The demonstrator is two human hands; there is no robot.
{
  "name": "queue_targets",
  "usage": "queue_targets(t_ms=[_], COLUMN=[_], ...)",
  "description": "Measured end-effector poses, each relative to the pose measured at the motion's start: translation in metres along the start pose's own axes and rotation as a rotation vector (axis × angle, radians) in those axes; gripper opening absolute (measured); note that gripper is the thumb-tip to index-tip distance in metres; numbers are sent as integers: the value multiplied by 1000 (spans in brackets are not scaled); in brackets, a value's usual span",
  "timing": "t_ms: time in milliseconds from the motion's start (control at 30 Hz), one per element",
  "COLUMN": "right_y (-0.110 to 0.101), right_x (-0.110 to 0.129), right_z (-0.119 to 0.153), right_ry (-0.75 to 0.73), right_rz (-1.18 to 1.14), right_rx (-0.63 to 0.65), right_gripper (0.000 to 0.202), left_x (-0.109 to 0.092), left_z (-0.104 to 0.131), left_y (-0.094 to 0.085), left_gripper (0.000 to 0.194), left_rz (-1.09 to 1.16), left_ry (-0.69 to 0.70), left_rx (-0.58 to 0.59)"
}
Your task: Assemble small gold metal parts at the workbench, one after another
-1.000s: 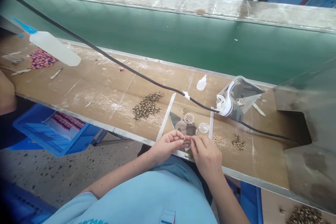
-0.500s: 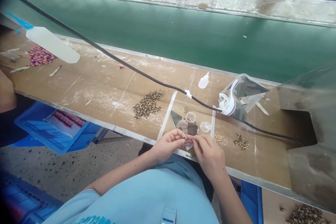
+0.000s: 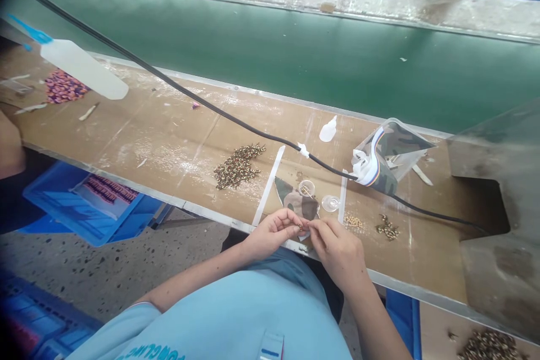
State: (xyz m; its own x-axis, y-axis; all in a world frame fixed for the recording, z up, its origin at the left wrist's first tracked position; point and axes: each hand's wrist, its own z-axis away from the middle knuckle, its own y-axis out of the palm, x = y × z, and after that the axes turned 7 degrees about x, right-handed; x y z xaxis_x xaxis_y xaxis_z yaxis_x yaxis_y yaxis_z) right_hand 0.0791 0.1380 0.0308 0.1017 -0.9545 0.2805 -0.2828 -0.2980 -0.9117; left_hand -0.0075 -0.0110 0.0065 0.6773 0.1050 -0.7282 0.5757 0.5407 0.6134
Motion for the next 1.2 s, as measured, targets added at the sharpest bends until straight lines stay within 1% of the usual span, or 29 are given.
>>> queue_targets(t_ms=[433,967,1200], right_y=[-3,-3,-1], right_x=[1,1,1], right_z=[0,2,3], right_ry=[-21,-16,-30], right_rz=[-38,-67,-58], right_rx=[5,22,16], right_gripper=[18,20,17], left_x=[2,6,5], left_z=[1,1,1], left_y=[1,1,0], left_gripper=[40,39,40], left_rz=[-19,-80,-66], left_ry=[-12,25,24], left_rx=[3,12,6])
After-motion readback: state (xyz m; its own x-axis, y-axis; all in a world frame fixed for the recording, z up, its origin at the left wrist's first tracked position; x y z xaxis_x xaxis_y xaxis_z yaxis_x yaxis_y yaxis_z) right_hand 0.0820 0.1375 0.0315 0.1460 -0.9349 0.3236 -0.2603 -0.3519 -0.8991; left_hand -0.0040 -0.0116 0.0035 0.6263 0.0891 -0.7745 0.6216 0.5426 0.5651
